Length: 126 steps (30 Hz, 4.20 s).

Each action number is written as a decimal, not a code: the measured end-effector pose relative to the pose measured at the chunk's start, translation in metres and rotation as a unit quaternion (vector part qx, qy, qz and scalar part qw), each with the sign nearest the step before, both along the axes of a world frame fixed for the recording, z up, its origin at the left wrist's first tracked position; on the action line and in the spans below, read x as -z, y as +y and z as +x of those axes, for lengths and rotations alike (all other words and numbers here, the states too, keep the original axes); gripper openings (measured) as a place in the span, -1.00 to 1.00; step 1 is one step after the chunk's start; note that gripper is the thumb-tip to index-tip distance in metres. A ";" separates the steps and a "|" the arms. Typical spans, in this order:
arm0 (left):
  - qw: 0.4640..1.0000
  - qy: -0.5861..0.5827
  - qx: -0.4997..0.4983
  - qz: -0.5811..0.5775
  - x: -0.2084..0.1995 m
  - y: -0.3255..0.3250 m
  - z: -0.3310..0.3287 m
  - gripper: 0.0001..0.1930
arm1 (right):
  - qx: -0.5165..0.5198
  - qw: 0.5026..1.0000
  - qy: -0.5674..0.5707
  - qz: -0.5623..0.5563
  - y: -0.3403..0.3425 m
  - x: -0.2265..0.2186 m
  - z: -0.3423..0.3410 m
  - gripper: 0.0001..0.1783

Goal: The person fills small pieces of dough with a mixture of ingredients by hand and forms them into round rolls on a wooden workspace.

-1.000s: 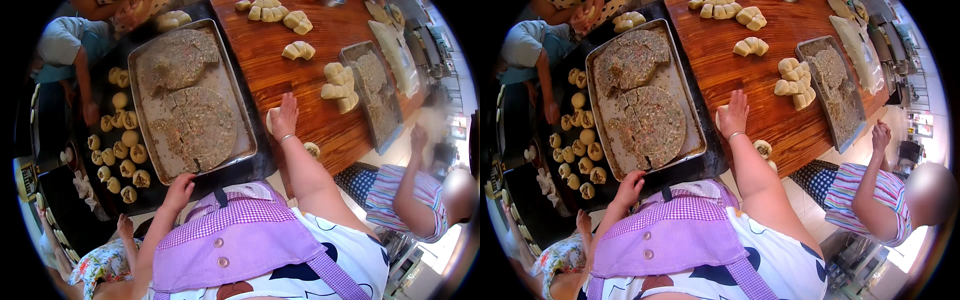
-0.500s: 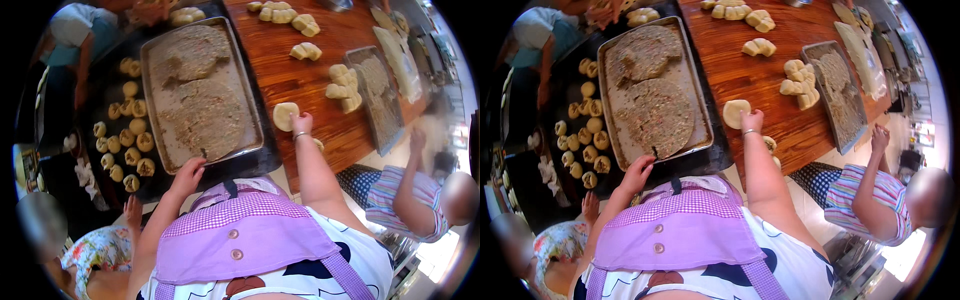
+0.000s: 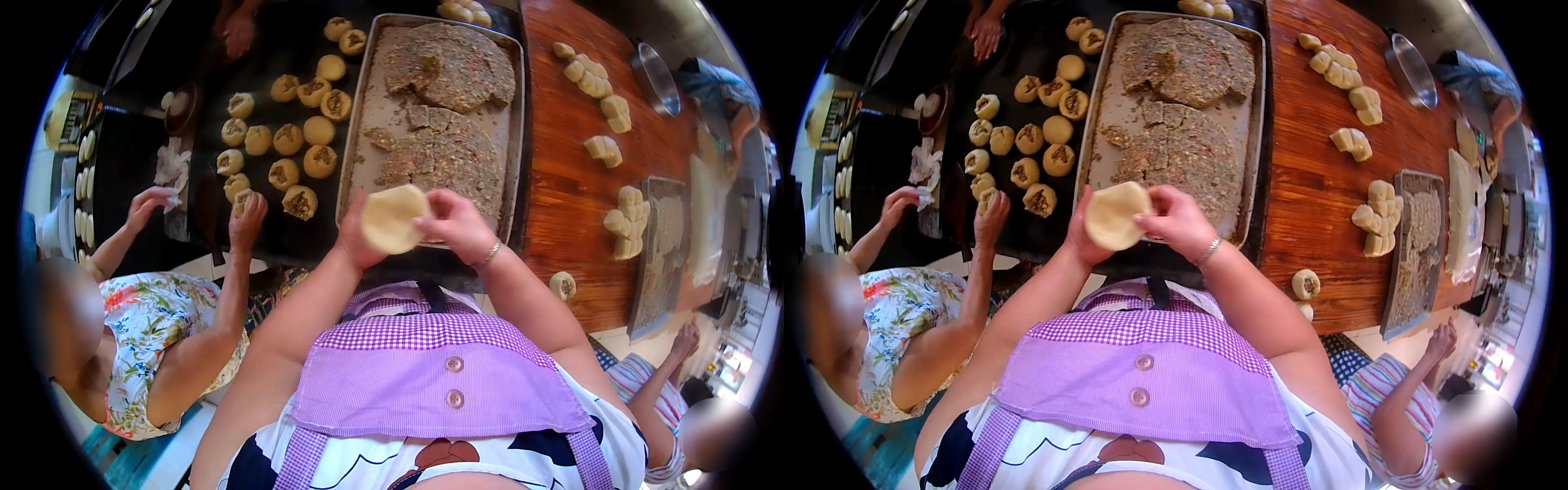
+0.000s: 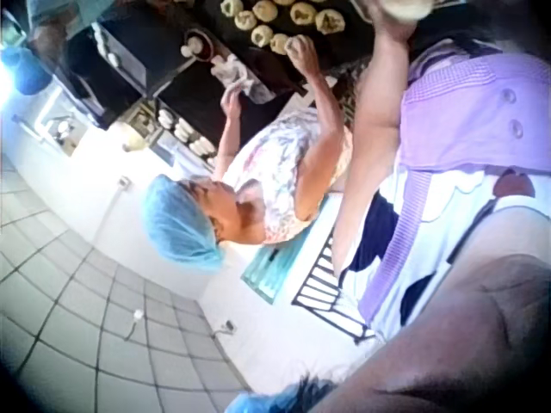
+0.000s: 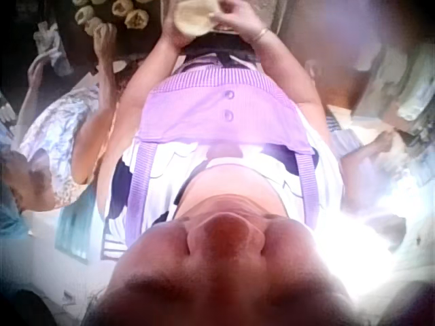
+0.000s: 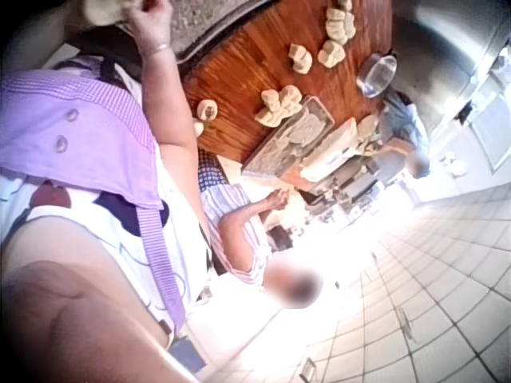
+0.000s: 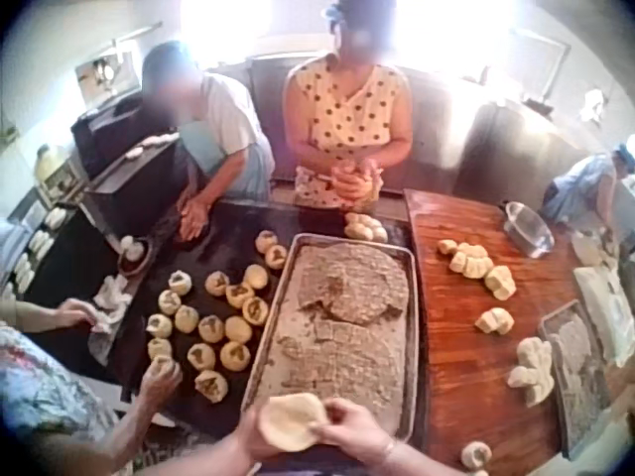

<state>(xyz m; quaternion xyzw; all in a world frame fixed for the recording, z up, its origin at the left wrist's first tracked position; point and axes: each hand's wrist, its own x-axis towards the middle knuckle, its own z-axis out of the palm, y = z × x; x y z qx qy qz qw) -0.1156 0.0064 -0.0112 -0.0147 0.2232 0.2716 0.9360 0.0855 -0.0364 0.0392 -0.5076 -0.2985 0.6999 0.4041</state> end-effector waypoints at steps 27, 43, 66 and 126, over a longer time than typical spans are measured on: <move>0.957 0.144 -0.251 -0.006 0.043 0.001 -0.113 -0.39 | -0.345 0.658 -0.652 0.151 0.172 0.099 -0.098 -0.17; 0.992 0.039 -0.100 0.066 0.012 0.046 -0.041 -0.50 | -0.308 0.810 -0.372 0.333 0.104 -0.004 -0.072 0.03; 0.902 0.352 -0.190 0.159 -0.009 0.010 0.064 -0.70 | 0.278 0.952 -0.003 0.126 0.036 0.036 -0.062 -0.67; 0.921 0.200 -0.186 0.280 -0.046 -0.003 0.084 -0.65 | 0.331 0.923 0.073 0.180 0.018 0.003 -0.031 -0.57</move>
